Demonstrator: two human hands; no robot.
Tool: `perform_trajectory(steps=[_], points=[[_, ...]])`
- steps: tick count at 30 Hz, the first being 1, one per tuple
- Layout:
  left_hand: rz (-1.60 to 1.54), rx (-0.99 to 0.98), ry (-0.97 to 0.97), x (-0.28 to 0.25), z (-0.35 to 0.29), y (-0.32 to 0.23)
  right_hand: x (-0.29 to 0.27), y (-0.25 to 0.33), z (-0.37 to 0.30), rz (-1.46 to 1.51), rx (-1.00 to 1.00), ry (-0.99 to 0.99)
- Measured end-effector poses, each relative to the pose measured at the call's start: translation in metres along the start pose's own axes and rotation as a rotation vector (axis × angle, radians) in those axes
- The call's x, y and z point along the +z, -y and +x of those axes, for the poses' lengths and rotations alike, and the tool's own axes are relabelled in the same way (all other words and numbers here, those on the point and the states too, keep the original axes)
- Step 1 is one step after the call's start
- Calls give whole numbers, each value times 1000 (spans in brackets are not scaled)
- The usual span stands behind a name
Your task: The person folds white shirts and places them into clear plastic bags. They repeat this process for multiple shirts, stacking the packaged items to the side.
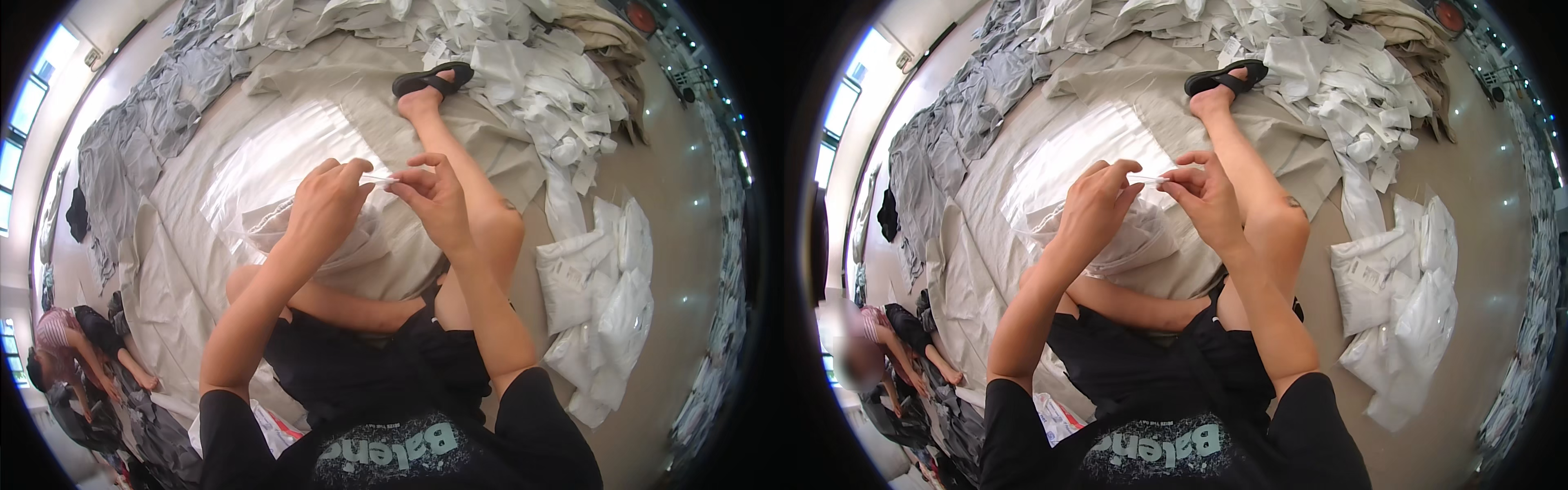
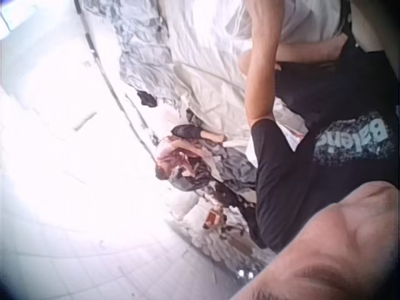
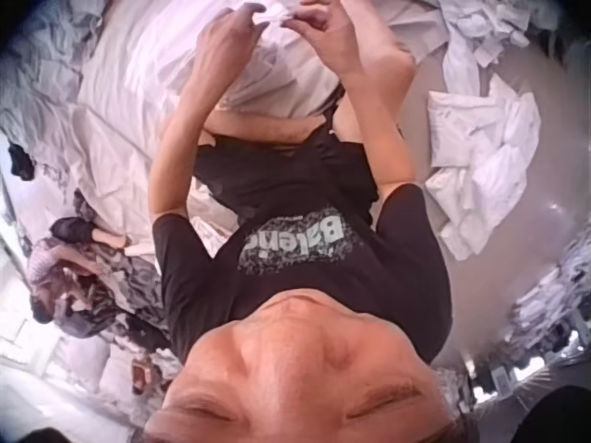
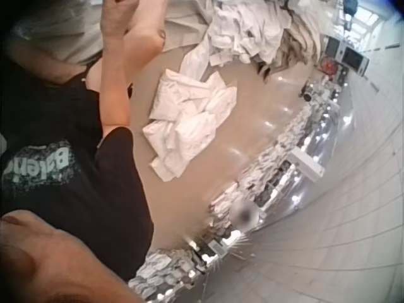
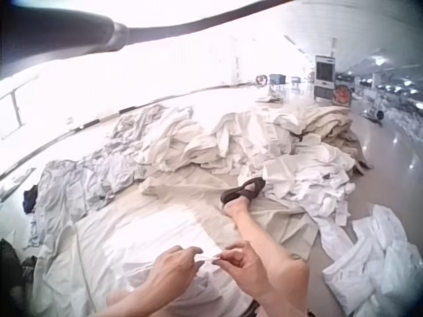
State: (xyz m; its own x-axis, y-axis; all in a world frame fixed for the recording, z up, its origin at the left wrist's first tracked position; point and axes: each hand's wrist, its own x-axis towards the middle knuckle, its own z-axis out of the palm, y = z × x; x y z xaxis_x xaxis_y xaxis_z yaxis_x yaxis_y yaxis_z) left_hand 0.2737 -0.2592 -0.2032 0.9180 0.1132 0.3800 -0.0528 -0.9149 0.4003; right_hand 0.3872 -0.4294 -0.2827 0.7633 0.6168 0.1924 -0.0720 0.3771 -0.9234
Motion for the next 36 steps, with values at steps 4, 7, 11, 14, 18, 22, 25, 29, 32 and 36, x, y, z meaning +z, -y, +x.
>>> perform_trajectory(steps=[4, 7, 11, 14, 18, 22, 25, 29, 32, 36], points=[[92, 148, 43, 18, 5, 9, 2, -17, 2, 38, 3, 9], [160, 153, 128, 17, 11, 5, 5, -14, 2, 61, -8, -30], [290, 147, 189, 8, 12, 3, 10, -12, 2, -101, -96, -60], [352, 173, 113, -7, 2, 18, 3, -17, 5, -199, -120, -93], [413, 130, 112, -33, -16, 30, 1, -21, 7, -188, -121, -137], [428, 70, 73, -51, -42, 52, 2, -21, 9, -173, -75, -164], [407, 37, 35, -56, -50, 53, 4, -16, 12, -160, -93, -155], [444, 24, -6, -55, -51, 67, 2, -17, 19, -205, -92, -146], [427, -18, 2, -64, -59, 68, 3, -31, 21, -206, -85, -178], [430, -38, -23, -73, -66, 91, -17, -42, 32, -271, -91, -195]])
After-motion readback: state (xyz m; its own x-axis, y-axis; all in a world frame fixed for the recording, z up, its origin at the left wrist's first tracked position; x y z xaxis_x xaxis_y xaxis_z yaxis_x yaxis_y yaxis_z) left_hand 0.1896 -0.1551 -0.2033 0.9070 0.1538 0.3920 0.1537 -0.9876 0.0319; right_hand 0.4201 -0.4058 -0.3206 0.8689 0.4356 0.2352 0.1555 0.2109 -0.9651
